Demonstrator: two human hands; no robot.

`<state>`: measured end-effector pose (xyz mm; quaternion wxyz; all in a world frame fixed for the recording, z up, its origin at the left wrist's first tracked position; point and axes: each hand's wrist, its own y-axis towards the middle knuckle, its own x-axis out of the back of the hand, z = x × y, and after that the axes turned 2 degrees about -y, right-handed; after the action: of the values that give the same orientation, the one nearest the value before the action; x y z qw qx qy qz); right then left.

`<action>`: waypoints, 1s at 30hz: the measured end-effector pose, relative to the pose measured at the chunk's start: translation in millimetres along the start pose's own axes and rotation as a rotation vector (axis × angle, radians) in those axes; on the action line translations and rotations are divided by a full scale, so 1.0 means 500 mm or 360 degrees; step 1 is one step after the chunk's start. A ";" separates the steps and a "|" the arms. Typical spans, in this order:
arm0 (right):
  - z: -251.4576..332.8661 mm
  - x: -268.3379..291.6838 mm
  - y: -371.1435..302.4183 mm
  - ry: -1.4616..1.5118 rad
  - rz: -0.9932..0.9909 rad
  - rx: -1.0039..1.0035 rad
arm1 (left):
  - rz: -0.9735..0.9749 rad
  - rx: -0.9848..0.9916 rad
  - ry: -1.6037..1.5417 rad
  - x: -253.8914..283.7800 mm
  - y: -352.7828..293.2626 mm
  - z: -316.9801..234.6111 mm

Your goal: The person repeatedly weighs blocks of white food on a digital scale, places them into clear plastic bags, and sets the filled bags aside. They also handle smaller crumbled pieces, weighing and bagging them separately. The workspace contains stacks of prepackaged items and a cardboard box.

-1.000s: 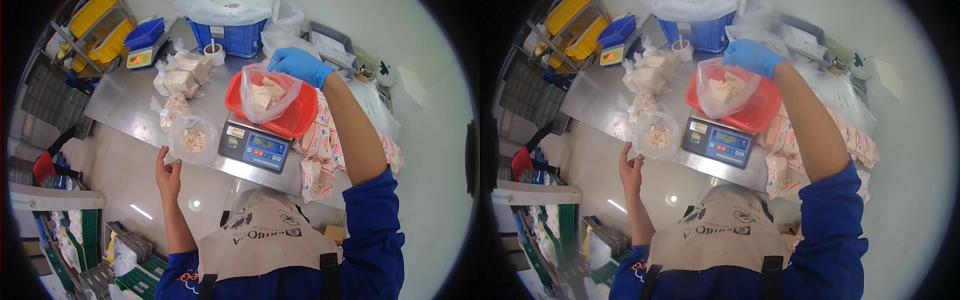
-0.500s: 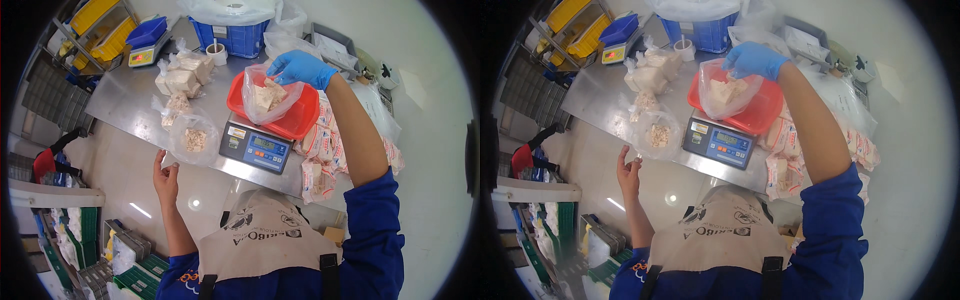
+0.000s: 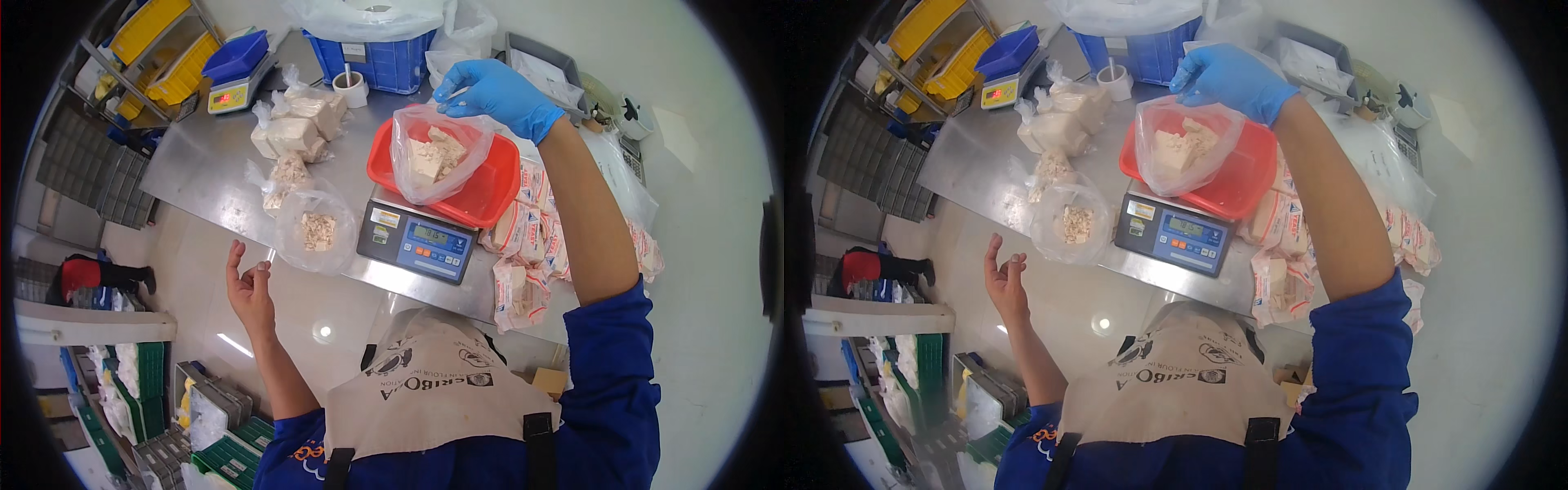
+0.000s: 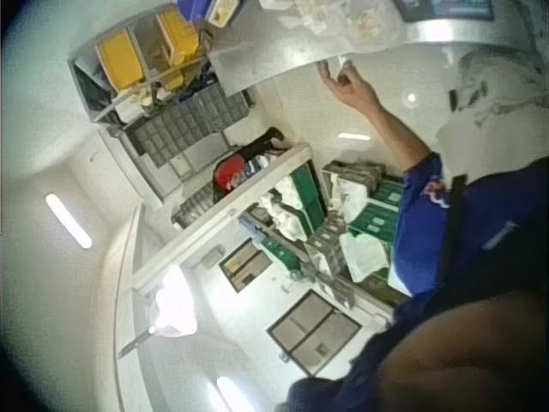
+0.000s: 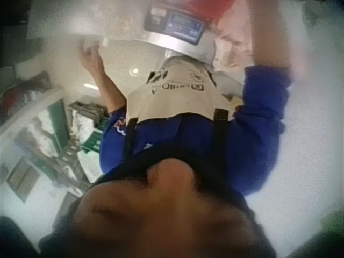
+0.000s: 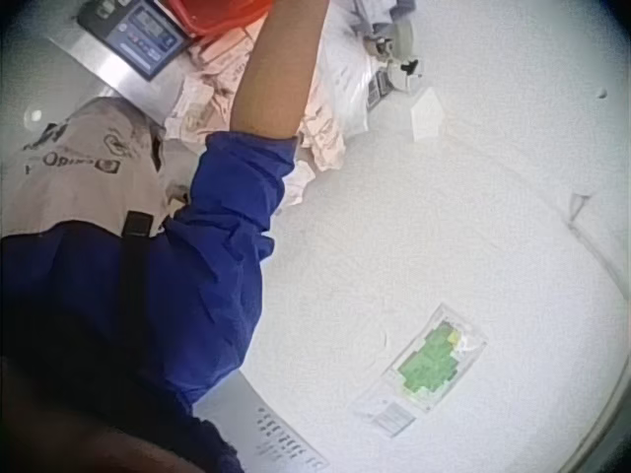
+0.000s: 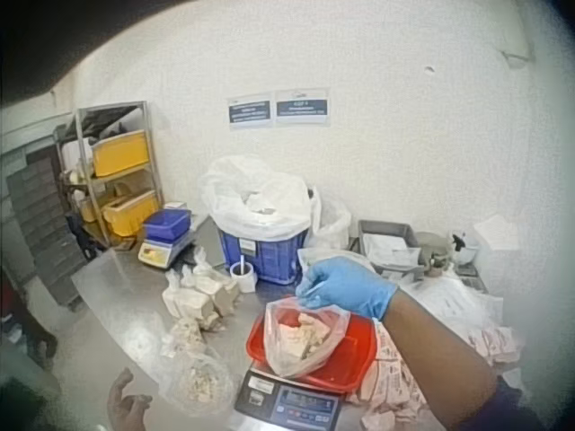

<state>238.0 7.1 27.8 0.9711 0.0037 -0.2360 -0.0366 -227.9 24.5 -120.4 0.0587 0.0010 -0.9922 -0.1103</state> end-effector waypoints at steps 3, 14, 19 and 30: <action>0.014 -0.011 -0.002 0.0082 0.0003 0.0030 | -0.0004 -0.0052 0.0063 0.002 0.003 -0.004; -0.010 -0.424 0.155 -0.0177 0.0683 0.0559 | 0.0007 -0.0093 -0.0072 -0.041 -0.014 -0.037; 0.011 -0.415 0.162 -0.0072 0.0314 0.0411 | -0.0021 -0.0022 0.0065 -0.006 -0.029 -0.051; -0.071 -0.079 -0.020 -0.0519 -0.0208 0.0383 | 0.0529 -0.0168 0.0004 -0.254 0.063 -0.125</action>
<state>218.6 -0.3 -22.0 0.9082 0.1290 -0.3918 -0.0711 -94.4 43.3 -67.9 0.0775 -0.1661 -0.9714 -0.1512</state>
